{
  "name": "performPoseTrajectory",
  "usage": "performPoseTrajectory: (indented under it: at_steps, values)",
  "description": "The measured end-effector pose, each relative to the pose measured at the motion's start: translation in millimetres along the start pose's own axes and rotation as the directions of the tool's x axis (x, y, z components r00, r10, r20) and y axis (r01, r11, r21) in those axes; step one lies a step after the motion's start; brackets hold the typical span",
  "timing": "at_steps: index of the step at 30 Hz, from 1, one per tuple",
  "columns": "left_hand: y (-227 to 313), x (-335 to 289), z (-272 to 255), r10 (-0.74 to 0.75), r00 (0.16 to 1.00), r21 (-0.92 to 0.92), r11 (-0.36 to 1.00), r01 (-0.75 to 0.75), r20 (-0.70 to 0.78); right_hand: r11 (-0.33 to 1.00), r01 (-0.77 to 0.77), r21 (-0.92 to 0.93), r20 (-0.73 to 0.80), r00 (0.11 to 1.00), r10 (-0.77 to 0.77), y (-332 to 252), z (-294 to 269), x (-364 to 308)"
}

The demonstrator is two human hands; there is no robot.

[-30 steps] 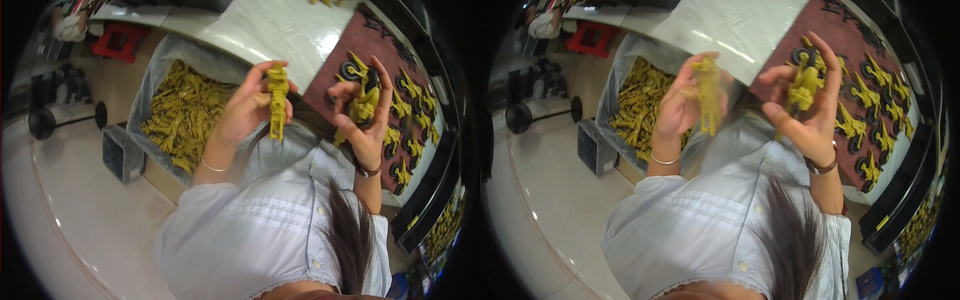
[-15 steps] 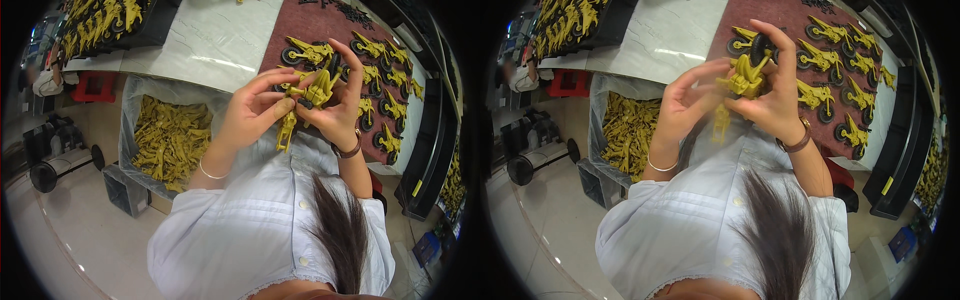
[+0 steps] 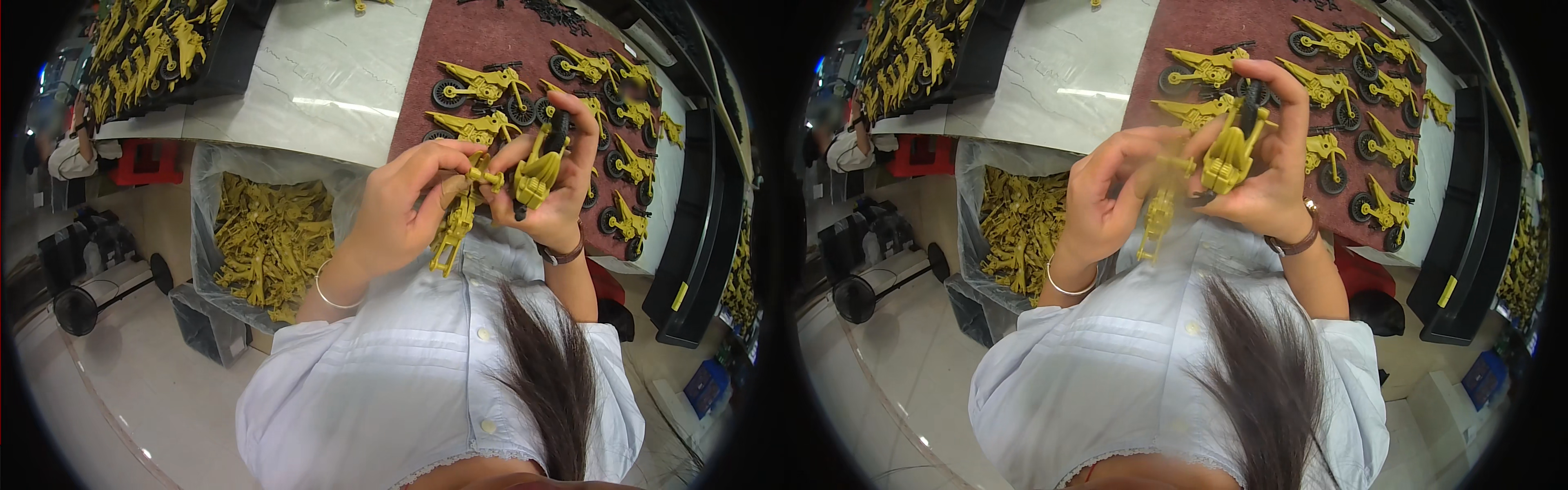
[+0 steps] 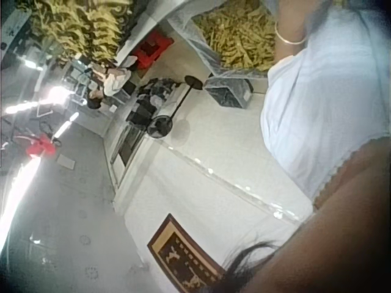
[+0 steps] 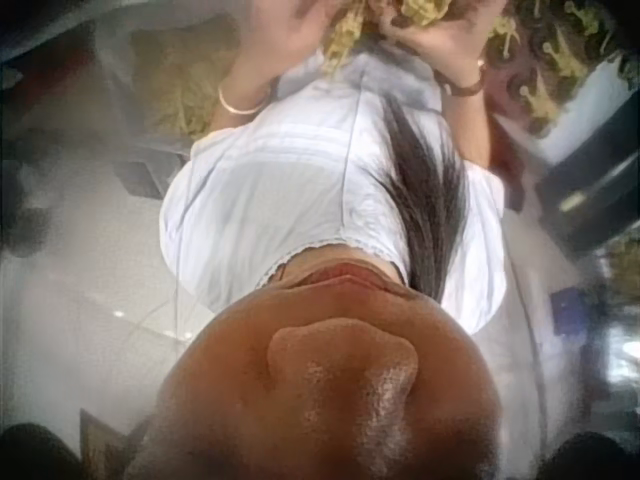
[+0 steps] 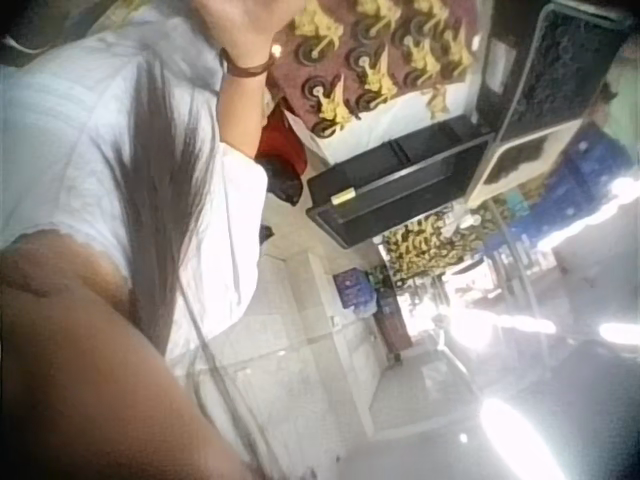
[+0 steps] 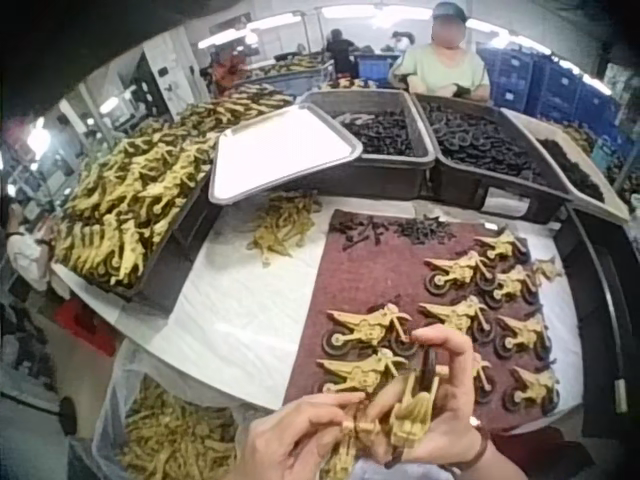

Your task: The person assembles miniature plastic toy motorcycles by hand, fitting together plastic components such as toy motorcycle bodies and toy motorcycle wheels.

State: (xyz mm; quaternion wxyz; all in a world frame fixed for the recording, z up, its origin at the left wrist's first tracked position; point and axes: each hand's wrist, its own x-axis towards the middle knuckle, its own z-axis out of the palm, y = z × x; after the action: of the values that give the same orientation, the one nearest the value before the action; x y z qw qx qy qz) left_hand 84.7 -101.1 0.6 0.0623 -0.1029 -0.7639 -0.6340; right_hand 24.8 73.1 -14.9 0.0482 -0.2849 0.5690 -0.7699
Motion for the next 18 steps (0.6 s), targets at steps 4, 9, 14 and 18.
performPoseTrajectory:
  at_steps: [4,9,14,18]
  values:
    - [3,2,1,-0.005,1.000,0.009,1.000,0.005,0.010,0.997,0.000,-0.077,-0.040,0.999,-0.003,-1,-5,-6]
    - [-5,1,-13,-0.047,0.964,-0.026,0.999,0.042,-0.261,0.958,0.002,-0.285,-0.236,0.969,-0.073,-18,-29,-10]
    - [-10,3,-16,-0.123,0.982,-0.287,0.955,0.078,-0.143,0.958,0.065,-0.278,-0.224,0.966,-0.131,-15,-27,-9]
    - [-18,3,-19,-0.285,0.958,-0.695,0.686,0.216,0.016,0.943,0.061,-0.327,-0.281,0.946,-0.159,-12,-22,-14]
